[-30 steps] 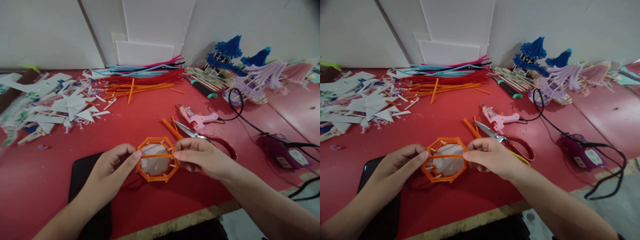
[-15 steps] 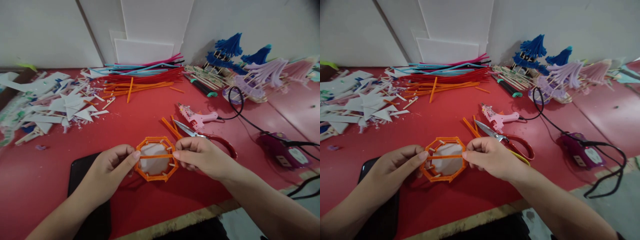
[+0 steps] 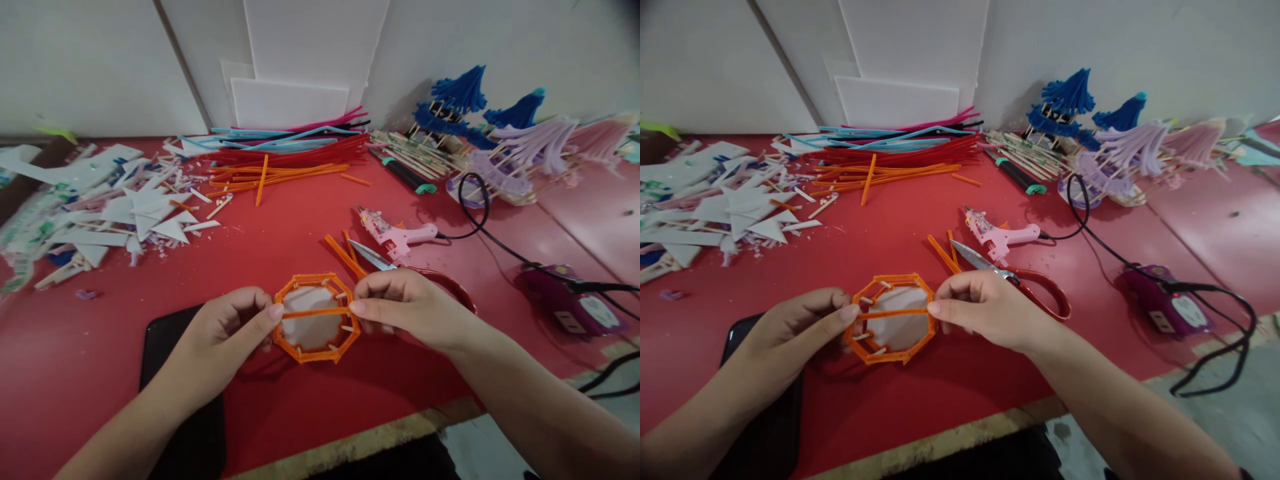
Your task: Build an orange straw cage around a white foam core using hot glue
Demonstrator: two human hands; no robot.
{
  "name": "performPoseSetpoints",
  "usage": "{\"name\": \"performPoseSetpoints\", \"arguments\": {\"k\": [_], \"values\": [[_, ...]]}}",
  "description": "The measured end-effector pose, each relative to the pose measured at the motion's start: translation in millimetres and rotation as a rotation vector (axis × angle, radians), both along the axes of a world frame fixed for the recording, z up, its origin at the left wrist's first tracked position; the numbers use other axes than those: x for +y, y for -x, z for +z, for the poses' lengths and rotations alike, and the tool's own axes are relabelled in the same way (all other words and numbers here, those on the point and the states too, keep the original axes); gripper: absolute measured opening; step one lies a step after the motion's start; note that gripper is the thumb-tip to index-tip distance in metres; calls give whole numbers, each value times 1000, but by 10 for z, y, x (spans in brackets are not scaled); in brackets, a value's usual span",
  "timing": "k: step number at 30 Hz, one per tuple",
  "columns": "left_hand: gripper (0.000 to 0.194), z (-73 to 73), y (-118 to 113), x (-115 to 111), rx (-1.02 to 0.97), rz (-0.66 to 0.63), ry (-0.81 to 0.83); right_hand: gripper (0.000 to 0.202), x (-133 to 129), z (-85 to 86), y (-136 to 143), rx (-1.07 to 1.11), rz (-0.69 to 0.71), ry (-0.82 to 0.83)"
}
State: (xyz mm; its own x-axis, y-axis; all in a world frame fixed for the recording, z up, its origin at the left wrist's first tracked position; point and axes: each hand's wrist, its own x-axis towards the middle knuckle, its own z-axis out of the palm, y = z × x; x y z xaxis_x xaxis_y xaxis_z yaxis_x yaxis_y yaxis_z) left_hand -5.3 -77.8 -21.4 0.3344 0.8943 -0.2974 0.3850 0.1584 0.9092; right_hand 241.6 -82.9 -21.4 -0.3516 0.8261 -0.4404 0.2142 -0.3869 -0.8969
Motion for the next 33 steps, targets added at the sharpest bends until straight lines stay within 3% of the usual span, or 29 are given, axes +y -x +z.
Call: {"name": "performPoseSetpoints", "arguments": {"k": [6, 13, 18, 22, 25, 33], "values": [[31, 8, -13, -27, 22, 49, -84, 25, 12, -3, -51, 26, 33, -70], [30, 14, -4, -18, 18, 68, -76, 24, 36, -49, -97, 124, -123, -38], [25, -14, -9, -28, -4, 177, -115, 29, 47, -55, -60, 208, -199, -76], [29, -128, 31, -42, -119, 205, -21, 37, 51, -68, -45, 253, -216, -116], [29, -182, 51, -43, -230, 238, 93, 30, 48, -88, -55, 260, -242, -156], [18, -74, 1, -15, -203, 210, 107, 26, 55, -94, -52, 205, -183, -165]]}}
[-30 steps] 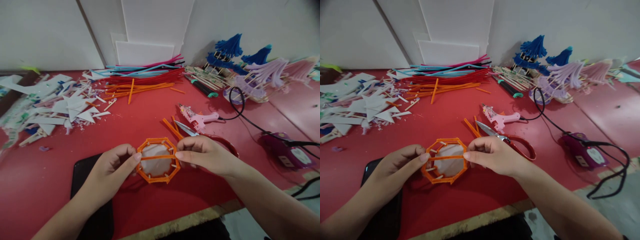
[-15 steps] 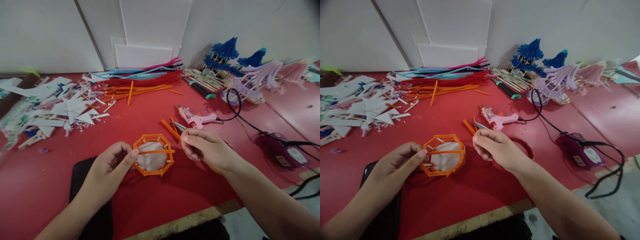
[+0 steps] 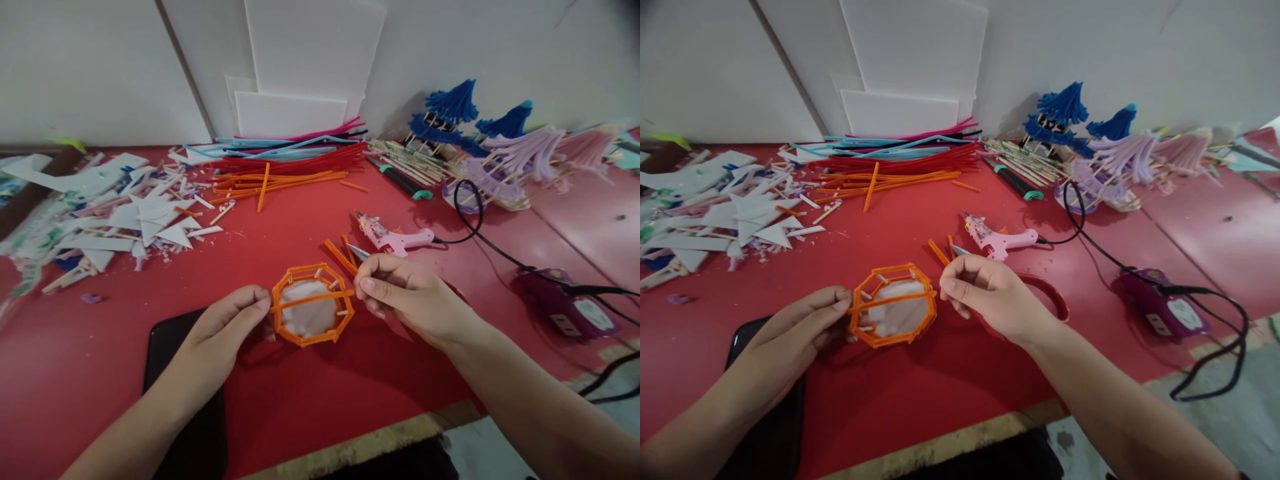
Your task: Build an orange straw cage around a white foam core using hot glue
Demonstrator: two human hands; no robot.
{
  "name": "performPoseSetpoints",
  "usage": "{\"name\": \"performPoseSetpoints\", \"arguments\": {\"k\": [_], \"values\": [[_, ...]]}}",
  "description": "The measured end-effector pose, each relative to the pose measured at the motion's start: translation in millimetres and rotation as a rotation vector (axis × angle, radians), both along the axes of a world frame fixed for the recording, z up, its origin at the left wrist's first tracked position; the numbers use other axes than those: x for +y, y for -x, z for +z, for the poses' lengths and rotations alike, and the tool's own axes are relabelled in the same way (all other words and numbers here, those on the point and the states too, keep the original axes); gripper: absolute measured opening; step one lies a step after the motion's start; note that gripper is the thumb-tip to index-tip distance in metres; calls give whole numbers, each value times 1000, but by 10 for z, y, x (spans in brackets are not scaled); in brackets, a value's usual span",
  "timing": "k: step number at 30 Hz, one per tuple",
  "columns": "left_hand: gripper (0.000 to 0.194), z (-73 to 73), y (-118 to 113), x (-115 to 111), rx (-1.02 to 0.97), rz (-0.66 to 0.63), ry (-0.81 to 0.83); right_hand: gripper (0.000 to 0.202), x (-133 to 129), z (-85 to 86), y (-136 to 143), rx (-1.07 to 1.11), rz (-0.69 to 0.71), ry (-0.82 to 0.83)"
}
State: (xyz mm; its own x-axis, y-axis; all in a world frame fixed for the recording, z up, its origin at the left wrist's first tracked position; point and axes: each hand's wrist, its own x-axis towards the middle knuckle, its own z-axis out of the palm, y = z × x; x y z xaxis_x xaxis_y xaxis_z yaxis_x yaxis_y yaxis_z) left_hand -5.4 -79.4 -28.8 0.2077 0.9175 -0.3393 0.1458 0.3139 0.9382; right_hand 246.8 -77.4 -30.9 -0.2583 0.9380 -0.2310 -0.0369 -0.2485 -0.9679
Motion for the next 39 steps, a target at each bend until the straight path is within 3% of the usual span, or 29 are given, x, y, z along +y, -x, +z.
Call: {"name": "performPoseSetpoints", "arguments": {"k": [10, 22, 30, 34, 37, 39], "values": [[22, -5, 30, -5, 91, -129, -5, 29, 11, -14, 9, 50, -40, -6], [17, -43, 61, -1, 67, -144, 23, 23, 9, -31, 5, 45, -49, -16], [13, 34, 0, 4, 180, -164, -25, 23, 3, -39, -1, 50, -48, -24], [9, -38, 35, 1, 33, 67, 25, 22, 3, -39, -6, 62, -53, -31], [9, -37, 47, 13, -154, 261, -63, 23, 7, -33, -6, 73, -74, -43], [11, 3, 31, 19, -248, 304, -131, 23, 13, -39, -8, 85, -102, -49]]}}
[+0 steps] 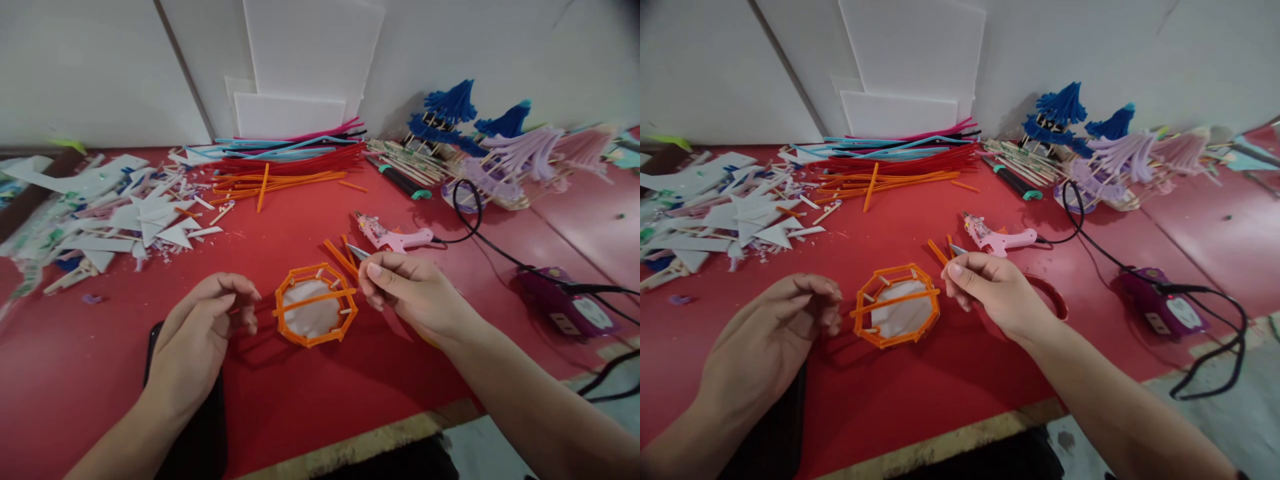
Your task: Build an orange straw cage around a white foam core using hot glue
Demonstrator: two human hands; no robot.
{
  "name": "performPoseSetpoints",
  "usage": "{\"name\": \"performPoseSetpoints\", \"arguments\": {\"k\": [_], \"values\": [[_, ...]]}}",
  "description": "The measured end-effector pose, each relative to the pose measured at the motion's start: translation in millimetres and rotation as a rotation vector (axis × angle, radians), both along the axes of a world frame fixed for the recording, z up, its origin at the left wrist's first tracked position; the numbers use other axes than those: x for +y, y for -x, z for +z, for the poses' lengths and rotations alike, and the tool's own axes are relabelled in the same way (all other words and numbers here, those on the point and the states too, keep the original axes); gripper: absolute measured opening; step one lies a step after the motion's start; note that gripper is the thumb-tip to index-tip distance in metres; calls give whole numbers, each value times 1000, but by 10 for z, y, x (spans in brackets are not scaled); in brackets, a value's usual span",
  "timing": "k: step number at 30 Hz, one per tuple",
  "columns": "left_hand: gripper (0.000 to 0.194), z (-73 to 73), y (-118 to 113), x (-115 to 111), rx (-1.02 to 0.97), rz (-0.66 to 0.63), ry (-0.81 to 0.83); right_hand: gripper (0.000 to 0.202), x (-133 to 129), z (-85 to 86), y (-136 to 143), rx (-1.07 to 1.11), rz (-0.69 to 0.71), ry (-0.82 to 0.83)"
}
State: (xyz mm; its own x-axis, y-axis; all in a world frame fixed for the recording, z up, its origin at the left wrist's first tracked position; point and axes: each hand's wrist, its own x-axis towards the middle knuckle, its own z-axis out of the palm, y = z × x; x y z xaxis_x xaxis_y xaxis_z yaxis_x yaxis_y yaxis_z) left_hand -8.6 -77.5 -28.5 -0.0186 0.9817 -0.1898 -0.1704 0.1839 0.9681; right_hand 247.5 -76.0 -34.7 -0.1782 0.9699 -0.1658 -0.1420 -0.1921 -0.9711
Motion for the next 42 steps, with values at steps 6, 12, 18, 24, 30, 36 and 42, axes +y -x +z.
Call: {"name": "performPoseSetpoints", "arguments": {"k": [6, 12, 18, 24, 30, 36, 42], "values": [[11, 79, -37, -48, -4, -51, -63, 22, 13, -34, 32, -101, -168, -140], [13, 281, -80, -162, 219, -143, -67, 8, -112, 254, 212, -383, -233, -524], [25, 586, -353, -147, 34, -464, 70, 8, -194, 510, 353, -579, -110, -1099], [30, 546, -330, -85, -46, -431, 72, 27, -170, 502, 364, -726, 31, -1264], [44, 624, -173, 53, 32, -255, -9, 42, 55, 476, -34, -976, -168, -1186], [43, 369, 332, 483, 653, 50, -238, 35, 520, 88, -694, -1292, -250, -619], [52, 40, 504, 585, 946, -155, -457, 56, 515, -76, -886, -1445, 119, -596]]}}
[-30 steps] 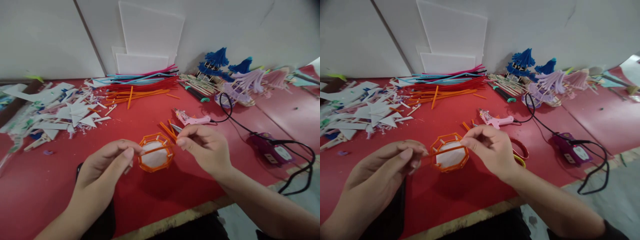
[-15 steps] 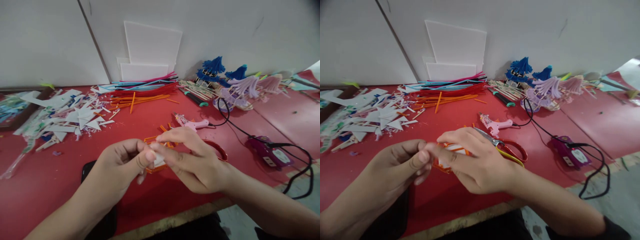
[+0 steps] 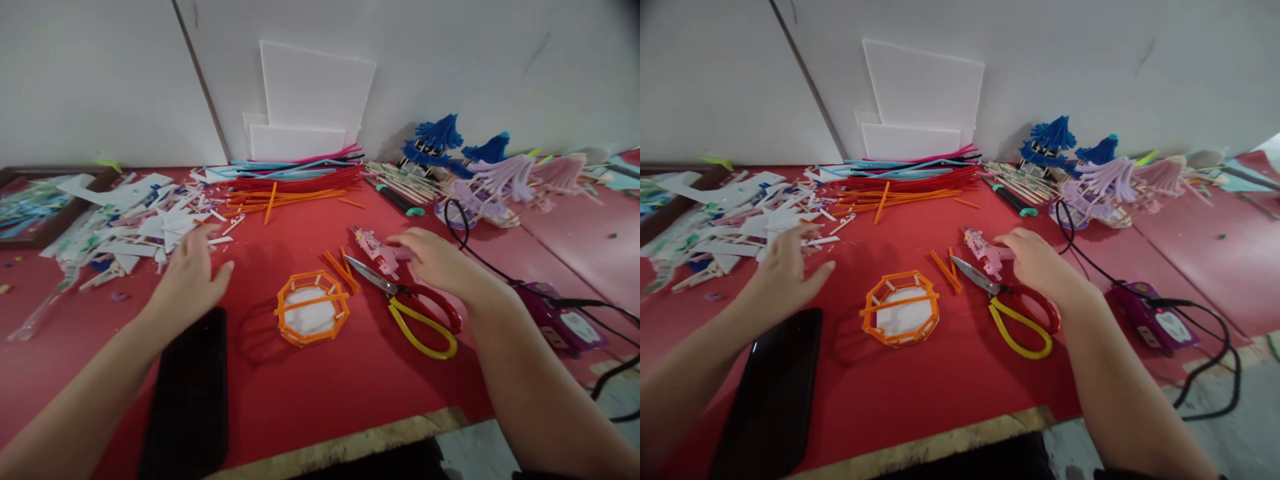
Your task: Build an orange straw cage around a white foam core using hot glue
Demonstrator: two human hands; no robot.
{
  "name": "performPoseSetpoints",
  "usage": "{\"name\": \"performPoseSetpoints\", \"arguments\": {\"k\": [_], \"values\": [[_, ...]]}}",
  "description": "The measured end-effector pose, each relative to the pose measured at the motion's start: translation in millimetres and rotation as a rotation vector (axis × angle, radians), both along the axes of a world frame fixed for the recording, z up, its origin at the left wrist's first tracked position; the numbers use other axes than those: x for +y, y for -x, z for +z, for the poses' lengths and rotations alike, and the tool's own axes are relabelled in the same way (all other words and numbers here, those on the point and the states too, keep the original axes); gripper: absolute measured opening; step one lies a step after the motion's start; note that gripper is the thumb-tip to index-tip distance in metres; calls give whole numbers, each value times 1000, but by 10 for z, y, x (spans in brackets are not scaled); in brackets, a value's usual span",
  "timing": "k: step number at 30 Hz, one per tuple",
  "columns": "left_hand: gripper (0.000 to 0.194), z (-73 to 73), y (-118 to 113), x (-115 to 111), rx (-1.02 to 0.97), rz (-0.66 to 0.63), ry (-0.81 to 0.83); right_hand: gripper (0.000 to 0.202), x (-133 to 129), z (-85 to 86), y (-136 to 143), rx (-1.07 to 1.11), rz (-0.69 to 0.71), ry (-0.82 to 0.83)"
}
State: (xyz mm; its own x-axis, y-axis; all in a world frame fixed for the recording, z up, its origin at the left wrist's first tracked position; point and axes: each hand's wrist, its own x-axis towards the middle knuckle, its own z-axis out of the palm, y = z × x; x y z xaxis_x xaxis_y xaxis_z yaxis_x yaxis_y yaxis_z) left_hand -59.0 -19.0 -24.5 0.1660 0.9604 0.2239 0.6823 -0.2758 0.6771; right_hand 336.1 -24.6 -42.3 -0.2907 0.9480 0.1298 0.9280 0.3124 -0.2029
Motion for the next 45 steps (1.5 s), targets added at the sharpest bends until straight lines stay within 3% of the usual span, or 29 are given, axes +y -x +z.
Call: {"name": "performPoseSetpoints", "arguments": {"k": [5, 7, 10, 13, 17, 20, 24, 27, 31, 34, 38, 41, 45], "values": [[68, 93, -276, -139, 34, -482, 235, 55, -5, -41, -14, -20, -37, 43], [65, 113, -349, -178, 35, -569, 301, 54, 4, -47, 10, -11, -87, 9], [51, 80, -394, -201, 5, -551, 326, 48, -17, -14, 144, 38, -168, -171], [33, 33, -409, -229, -43, -538, 319, 26, -94, 43, 409, 183, -34, -292], [31, 3, -439, -312, -96, -461, 340, 9, -208, 32, 740, 172, 171, -174], [46, -20, -471, -356, -114, -386, 383, 4, -230, -49, 820, 98, 149, -133], [62, -46, -511, -381, -223, -362, 453, 5, -193, -139, 798, 182, 118, -153], [62, -40, -511, -407, -270, -353, 499, 9, -174, -141, 787, 251, 92, -168], [60, 1, -460, -442, -344, -412, 533, 16, -204, -27, 793, 370, 37, -198], [38, 45, -442, -451, -356, -467, 410, 16, -305, 142, 832, 532, 34, -240], [16, 109, -502, -452, -300, -318, 235, 11, -507, 334, 944, 713, 120, -84], [20, 150, -558, -459, -325, -320, 296, 9, -606, 356, 1017, 719, 228, 0], [28, 170, -597, -462, -262, -336, 396, 9, -630, 309, 1059, 713, 255, 23]]}}
